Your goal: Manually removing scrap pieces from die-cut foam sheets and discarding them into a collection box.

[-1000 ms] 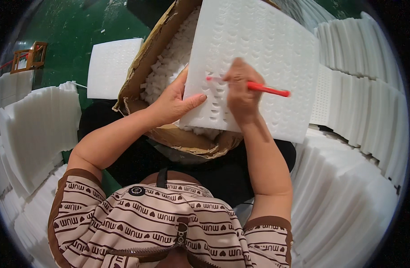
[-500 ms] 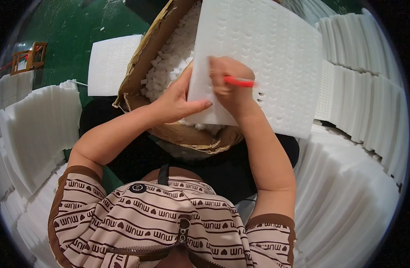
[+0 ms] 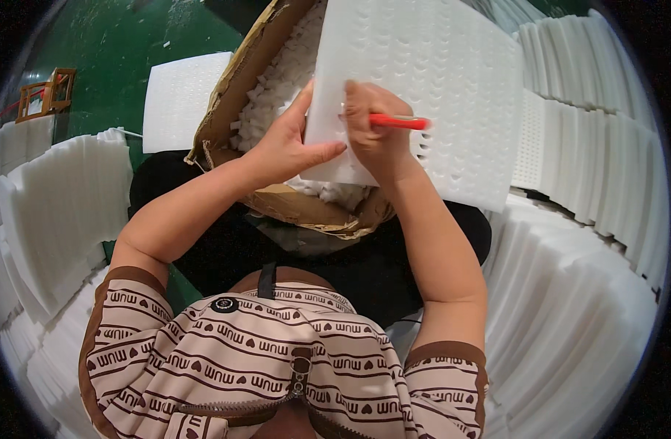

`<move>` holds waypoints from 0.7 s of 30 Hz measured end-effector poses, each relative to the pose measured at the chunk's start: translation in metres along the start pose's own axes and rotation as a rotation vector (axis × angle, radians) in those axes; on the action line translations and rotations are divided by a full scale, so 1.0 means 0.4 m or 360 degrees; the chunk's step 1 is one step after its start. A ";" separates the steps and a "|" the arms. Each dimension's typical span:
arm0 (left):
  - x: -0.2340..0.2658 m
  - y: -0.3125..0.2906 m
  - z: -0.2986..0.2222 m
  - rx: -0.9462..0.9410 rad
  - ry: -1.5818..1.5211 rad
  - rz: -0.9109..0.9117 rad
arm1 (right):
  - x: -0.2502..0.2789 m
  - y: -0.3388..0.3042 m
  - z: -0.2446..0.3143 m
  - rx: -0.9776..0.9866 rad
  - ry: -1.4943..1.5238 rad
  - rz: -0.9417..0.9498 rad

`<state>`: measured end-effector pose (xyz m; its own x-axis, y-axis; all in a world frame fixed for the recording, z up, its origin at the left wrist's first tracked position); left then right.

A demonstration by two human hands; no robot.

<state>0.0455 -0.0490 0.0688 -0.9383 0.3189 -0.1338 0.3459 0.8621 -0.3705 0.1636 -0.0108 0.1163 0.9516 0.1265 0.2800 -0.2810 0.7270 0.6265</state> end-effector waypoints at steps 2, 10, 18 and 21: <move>0.001 0.001 -0.002 -0.0022 -0.0001 0.0004 | 0.000 -0.002 -0.006 -0.0001 0.0017 -0.0031; 0.012 -0.001 0.018 0.0004 -0.0096 0.0094 | 0.063 -0.014 -0.046 -0.0273 0.0325 -0.0354; 0.010 0.001 0.003 0.0072 -0.0066 0.0085 | 0.000 -0.005 0.019 0.0348 -0.0235 0.0049; 0.012 -0.007 0.003 0.0221 -0.0108 0.0137 | 0.003 -0.003 0.019 0.0186 -0.0164 0.0087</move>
Point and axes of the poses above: each hand's wrist, its own y-axis towards the middle knuckle, its own x-axis out of the back of the hand, z = x × y, the point moved 6 cm from there along y, towards the middle knuckle, and after that the axes turned 15 degrees about x, right-handed, at the moved point
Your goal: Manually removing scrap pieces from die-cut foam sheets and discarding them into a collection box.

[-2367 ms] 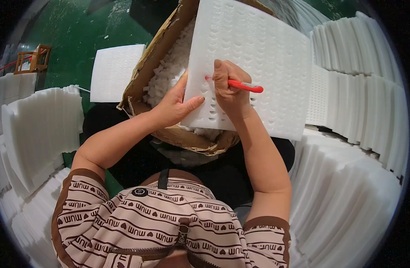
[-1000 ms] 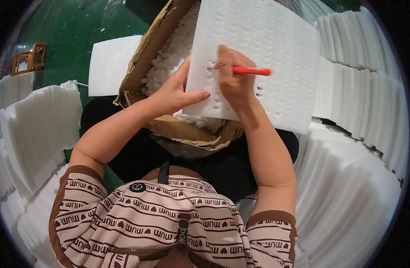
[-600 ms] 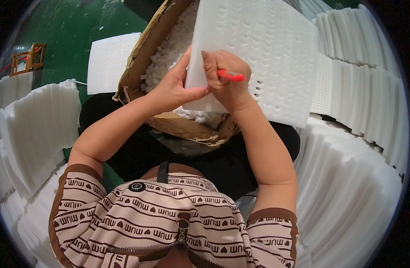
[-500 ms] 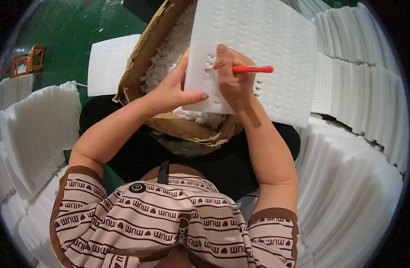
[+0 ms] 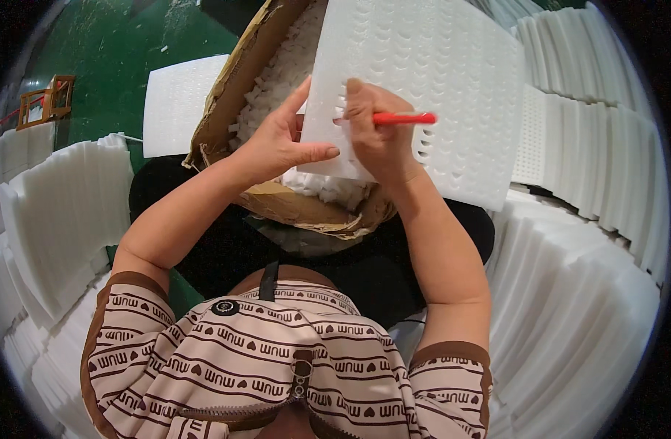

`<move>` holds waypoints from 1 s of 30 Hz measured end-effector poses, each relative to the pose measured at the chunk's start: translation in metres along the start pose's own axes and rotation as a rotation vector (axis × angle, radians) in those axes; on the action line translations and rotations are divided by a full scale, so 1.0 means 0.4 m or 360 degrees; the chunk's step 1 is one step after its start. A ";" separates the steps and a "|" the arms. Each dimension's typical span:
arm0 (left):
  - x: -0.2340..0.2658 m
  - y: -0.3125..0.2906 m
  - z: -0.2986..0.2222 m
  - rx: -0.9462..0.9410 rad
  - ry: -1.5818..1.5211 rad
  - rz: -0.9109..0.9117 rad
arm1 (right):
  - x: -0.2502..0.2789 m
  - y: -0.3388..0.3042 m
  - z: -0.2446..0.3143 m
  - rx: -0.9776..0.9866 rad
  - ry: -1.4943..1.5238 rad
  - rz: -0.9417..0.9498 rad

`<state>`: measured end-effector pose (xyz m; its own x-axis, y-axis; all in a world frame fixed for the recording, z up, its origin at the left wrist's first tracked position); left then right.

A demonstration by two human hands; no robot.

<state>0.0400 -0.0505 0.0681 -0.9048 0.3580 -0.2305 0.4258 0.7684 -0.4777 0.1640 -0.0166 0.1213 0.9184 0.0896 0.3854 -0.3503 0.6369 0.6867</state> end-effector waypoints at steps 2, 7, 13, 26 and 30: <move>-0.005 -0.022 0.002 0.0136 0.0017 0.0023 | 0.005 -0.010 -0.020 -0.0395 0.0166 -0.0033; 0.000 -0.028 0.016 0.0232 0.0055 0.0022 | 0.025 -0.027 -0.046 -0.0576 0.0331 -0.0197; 0.006 -0.030 -0.011 0.0213 0.0141 -0.0083 | 0.004 -0.014 -0.028 -0.0016 0.0086 -0.0106; -0.002 0.034 0.093 0.0327 -0.0175 0.0038 | -0.029 -0.055 -0.032 -0.0021 -0.0399 0.0431; 0.007 0.024 0.070 0.0314 -0.0195 -0.0060 | -0.039 -0.041 -0.032 -0.0198 -0.0286 0.0438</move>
<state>0.0418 -0.0569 0.0391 -0.9177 0.2548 -0.3048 0.3955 0.6570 -0.6418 0.1577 -0.0186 0.0962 0.7419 0.1417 0.6554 -0.5447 0.6973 0.4659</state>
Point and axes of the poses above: each hand's wrist, its own y-axis towards the middle knuckle, its own x-axis out of the back of the hand, z = x × y, the point moved 6 cm from there along y, towards the middle knuckle, and after that the axes turned 15 degrees about x, right-handed, at the moved point
